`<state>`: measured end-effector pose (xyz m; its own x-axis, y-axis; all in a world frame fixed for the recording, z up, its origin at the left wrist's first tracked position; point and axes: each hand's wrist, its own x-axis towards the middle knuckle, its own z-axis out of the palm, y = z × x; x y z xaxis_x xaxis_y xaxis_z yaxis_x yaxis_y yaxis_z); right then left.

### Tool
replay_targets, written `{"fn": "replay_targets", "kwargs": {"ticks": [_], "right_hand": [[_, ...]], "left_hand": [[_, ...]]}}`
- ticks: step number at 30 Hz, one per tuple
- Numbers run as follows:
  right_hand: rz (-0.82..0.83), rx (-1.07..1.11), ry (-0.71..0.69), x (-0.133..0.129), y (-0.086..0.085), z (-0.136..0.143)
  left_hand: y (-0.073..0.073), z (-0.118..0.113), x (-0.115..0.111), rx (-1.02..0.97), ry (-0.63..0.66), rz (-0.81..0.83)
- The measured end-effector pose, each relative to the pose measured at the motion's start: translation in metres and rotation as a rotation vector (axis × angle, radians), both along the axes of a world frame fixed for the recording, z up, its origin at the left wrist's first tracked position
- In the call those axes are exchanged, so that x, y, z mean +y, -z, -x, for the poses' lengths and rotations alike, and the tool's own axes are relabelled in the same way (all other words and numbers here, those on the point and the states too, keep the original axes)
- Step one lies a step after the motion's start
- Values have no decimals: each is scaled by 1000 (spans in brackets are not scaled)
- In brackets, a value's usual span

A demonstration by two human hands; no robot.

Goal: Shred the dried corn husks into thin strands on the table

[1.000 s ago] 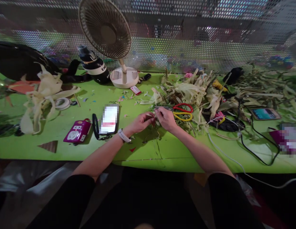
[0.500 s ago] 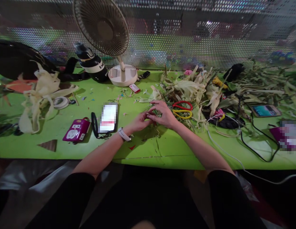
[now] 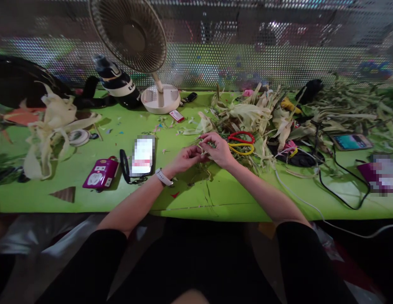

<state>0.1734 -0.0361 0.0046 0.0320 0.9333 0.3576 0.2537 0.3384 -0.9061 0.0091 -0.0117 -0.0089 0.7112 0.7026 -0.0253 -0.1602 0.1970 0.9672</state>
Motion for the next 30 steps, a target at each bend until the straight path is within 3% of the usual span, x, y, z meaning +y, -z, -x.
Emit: {"fn": "replay_targets", "kwargs": {"ticks": [7,11,17,22,27,30], "right_hand": [[136,187,15,2,0,1],[121,199,4,-1,-2,3],[114,173,-27,-4,-4,8],[82,10,21,-4,-12,-3],[-166,-393,109,-4,-16,-10],[-266,-462,111,-3,-12,-8]], "left_hand": [[-11,1,-3,-97,-35,121],[-9,1,-3,-135,-23,212],[-7,1,-2,-181,2,222],[-13,3,1,-198,-87,278],[-11,5,7,-228,-160,235],[-7,4,8,-231,-179,175]]}}
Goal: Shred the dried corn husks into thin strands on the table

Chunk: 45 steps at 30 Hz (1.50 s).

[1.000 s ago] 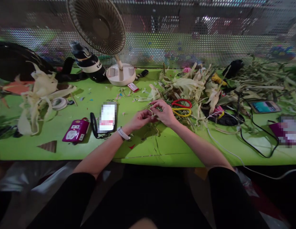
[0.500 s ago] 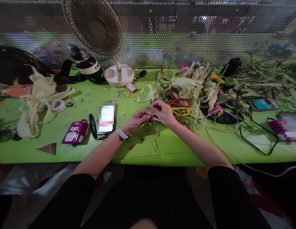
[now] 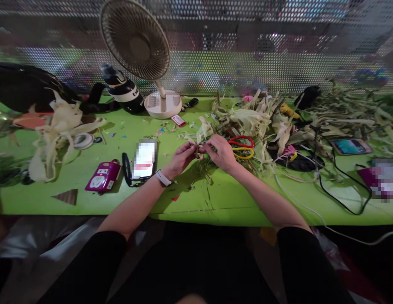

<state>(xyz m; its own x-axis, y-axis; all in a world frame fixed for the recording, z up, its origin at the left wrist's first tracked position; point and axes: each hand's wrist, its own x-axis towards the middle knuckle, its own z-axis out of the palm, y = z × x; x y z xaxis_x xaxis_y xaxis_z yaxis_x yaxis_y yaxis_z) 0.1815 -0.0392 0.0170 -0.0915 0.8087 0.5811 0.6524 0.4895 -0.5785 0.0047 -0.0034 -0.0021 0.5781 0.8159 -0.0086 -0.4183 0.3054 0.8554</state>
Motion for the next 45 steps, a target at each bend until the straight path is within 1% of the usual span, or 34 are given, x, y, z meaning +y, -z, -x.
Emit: {"fn": "replay_targets", "kwargs": {"ticks": [3,7,12,14,17,19,22,29,35,39,45], "right_hand": [[-6,1,13,1,3,2],[40,24,19,2,1,2],[58,86,59,3,0,0],[123,147,52,2,1,0],[265,279,5,0,4,1],[298,315,-28,-2,6,3],[296,282,-46,-3,7,7],[257,227,-37,-3,6,8],[303,246,-50,-2,5,7],[310,279,-74,-1,6,5],[309,300,-60,2,6,1]], "left_hand": [[2,-1,-1,41,-23,-29],[0,-2,-3,77,-48,-20],[-7,-2,-5,127,-193,-119],[-8,-3,-6,144,-221,-107],[-6,-4,-7,155,-227,-60],[-4,-5,-8,156,-249,-55],[-3,-7,-9,164,-289,-71],[-5,-8,-12,202,-298,-141],[0,-9,-10,221,-300,-172],[-2,-8,-11,229,-299,-197],[-5,-8,-13,200,-313,-161]]}}
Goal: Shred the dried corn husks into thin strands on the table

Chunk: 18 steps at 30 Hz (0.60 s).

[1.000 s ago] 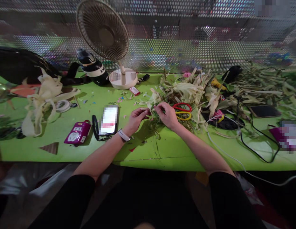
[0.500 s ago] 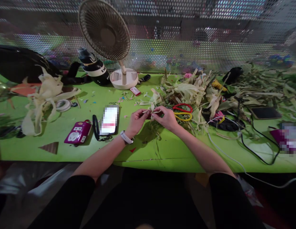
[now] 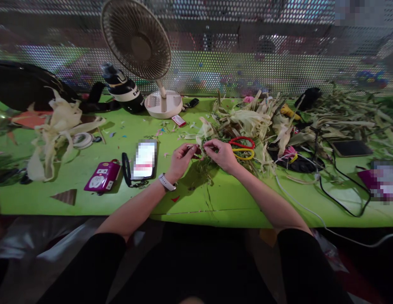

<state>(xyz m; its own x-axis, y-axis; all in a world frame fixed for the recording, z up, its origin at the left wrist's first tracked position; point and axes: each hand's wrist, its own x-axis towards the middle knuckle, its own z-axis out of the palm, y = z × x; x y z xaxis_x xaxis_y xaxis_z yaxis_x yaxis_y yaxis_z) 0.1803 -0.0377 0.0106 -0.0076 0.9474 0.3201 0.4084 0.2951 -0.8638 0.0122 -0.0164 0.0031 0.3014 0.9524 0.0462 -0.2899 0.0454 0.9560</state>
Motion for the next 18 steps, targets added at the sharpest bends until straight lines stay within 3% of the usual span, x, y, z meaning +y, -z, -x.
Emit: {"fn": "replay_targets", "kwargs": {"ticks": [4,9,14,18], "right_hand": [[-23,-40,-8,0,-3,1],[-11,2,-27,-1,-5,2],[22,102,-47,0,-4,1],[15,83,-41,-1,-4,0]], "left_hand": [[1,3,5,44,31,-49],[-1,8,12,187,-32,-291],[-1,5,7,49,195,-25],[-1,4,2,-32,191,82]]}}
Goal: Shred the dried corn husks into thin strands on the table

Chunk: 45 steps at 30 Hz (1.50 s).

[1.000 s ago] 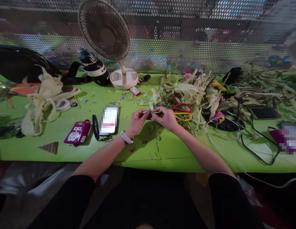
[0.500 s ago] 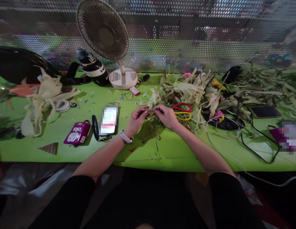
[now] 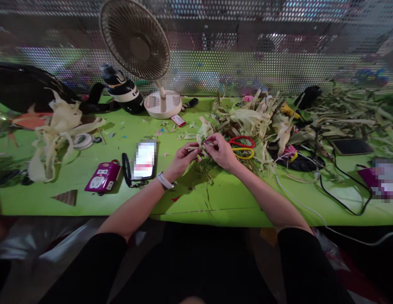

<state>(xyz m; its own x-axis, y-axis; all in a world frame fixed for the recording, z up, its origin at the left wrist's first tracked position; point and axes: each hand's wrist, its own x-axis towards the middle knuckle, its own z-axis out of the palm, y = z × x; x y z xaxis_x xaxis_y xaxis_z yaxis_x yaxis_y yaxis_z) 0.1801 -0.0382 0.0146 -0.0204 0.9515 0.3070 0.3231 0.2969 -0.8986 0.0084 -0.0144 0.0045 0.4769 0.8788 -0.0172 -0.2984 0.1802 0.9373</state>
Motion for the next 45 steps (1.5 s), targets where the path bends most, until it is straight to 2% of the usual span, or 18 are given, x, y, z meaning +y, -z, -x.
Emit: {"fn": "replay_targets", "kwargs": {"ticks": [3,8,16,21,29,36,38,41,45], "right_hand": [[-14,-23,0,-2,0,0],[40,105,-61,-2,1,1],[39,136,-90,-4,0,4],[12,132,-94,-5,0,5],[-42,156,-112,-6,2,7],[-55,89,-81,-2,4,0],[-122,35,7,-1,2,-6],[-352,-111,144,-3,-5,-12],[-638,-356,28,-8,-12,-9]], "left_hand": [[-2,1,-2,-24,-34,47],[0,0,0,-114,-37,123],[3,1,1,-212,46,308],[-2,1,-2,-209,42,280],[-7,5,-5,-190,117,181],[-7,5,-4,-205,125,188],[-6,5,-2,-216,126,194],[-5,6,3,-226,114,161],[-7,6,6,-211,68,97]]}}
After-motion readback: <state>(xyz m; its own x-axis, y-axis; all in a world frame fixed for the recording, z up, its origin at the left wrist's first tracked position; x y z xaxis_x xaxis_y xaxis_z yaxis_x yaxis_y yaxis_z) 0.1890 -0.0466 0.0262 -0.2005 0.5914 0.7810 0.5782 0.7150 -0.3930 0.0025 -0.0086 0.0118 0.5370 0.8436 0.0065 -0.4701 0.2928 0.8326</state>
